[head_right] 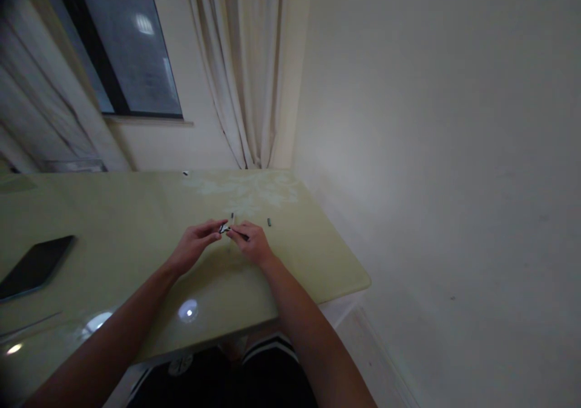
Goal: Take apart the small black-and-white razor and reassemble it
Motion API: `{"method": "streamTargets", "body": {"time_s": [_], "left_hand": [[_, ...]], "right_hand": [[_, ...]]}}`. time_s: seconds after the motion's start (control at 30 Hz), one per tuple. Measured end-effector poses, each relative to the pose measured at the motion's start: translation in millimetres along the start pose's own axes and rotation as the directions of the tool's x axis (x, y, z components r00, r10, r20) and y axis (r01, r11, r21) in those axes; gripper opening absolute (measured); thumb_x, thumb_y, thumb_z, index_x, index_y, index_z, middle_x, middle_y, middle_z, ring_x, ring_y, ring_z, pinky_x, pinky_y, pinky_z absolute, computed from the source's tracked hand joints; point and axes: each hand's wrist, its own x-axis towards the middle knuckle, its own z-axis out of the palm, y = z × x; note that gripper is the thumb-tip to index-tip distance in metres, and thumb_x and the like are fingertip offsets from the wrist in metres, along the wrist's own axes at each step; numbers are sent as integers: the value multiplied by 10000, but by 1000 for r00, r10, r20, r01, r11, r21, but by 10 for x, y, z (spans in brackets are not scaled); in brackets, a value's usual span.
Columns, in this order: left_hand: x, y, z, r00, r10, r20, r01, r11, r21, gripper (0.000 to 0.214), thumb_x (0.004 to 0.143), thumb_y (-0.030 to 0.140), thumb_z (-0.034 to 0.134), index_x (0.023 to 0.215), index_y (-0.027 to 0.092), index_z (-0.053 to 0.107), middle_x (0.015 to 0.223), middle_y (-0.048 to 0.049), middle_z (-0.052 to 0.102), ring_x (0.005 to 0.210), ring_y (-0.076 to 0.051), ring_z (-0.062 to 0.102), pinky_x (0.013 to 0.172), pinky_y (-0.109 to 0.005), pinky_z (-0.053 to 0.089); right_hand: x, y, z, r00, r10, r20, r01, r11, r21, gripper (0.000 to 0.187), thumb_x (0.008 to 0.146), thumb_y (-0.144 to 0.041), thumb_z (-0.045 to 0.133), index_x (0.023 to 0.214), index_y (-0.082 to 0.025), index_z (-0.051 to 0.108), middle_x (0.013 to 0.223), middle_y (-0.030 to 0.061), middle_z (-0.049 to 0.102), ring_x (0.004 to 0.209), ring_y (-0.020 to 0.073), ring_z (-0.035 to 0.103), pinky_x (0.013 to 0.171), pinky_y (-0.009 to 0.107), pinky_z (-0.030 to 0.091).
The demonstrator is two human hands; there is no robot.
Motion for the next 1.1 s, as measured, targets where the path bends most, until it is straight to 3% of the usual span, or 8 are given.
{"method": "streamTargets", "body": {"time_s": [0.3,0.53,0.7,0.8,0.9,1.0,1.1], "left_hand": [[-7,-48,27,994,-97,57,101,993,-64,619,740,536,838,1249,195,747,853,-45,737,748,-182,630,721,-292,483],[22,-41,62,998,-59,-36,58,998,-30,597,734,560,822,1185,174,758,823,-36,715,739,-170,612,691,-276,458],[9,-27,54,996,-86,-11,86,993,74,594,684,555,848,1124,164,771,656,15,637,598,-144,552,583,-258,403],[19,-37,59,996,-82,-35,85,993,82,596,691,601,827,1085,157,777,748,-28,711,685,-173,615,658,-282,460],[34,-51,66,994,-80,-77,81,997,11,652,703,648,803,1127,155,761,936,-85,770,822,-208,661,763,-316,504],[33,-64,67,992,-86,-89,87,996,7,671,716,655,792,1150,145,747,961,-95,771,837,-211,661,760,-313,503],[28,-68,65,994,-90,-60,95,991,92,644,723,643,787,1127,142,747,934,-88,761,798,-207,654,709,-301,487]], "right_hand": [[-5,44,60,992,99,-75,-100,995,-16,280,975,-438,671,1036,-216,829,850,66,743,775,180,643,745,292,497],[21,32,85,985,118,-125,-115,993,31,283,955,-454,692,986,-211,834,807,55,722,741,175,634,698,282,481],[-12,64,61,995,89,-34,-91,995,-40,267,975,-427,669,1015,-220,832,820,47,727,750,169,633,716,273,475],[-11,96,68,995,98,-5,-98,994,-37,245,964,-403,688,1049,-219,826,846,46,741,764,171,641,723,273,476],[7,112,103,991,115,-72,-116,993,-14,232,941,-382,719,1062,-212,821,890,61,758,811,186,661,758,287,489],[8,119,123,983,136,-121,-139,990,-11,218,928,-358,735,1055,-202,818,903,68,761,818,190,669,759,289,491],[-4,145,116,989,132,-67,-136,989,-60,174,926,-326,740,1026,-208,821,861,50,742,797,179,654,753,281,481]]}}
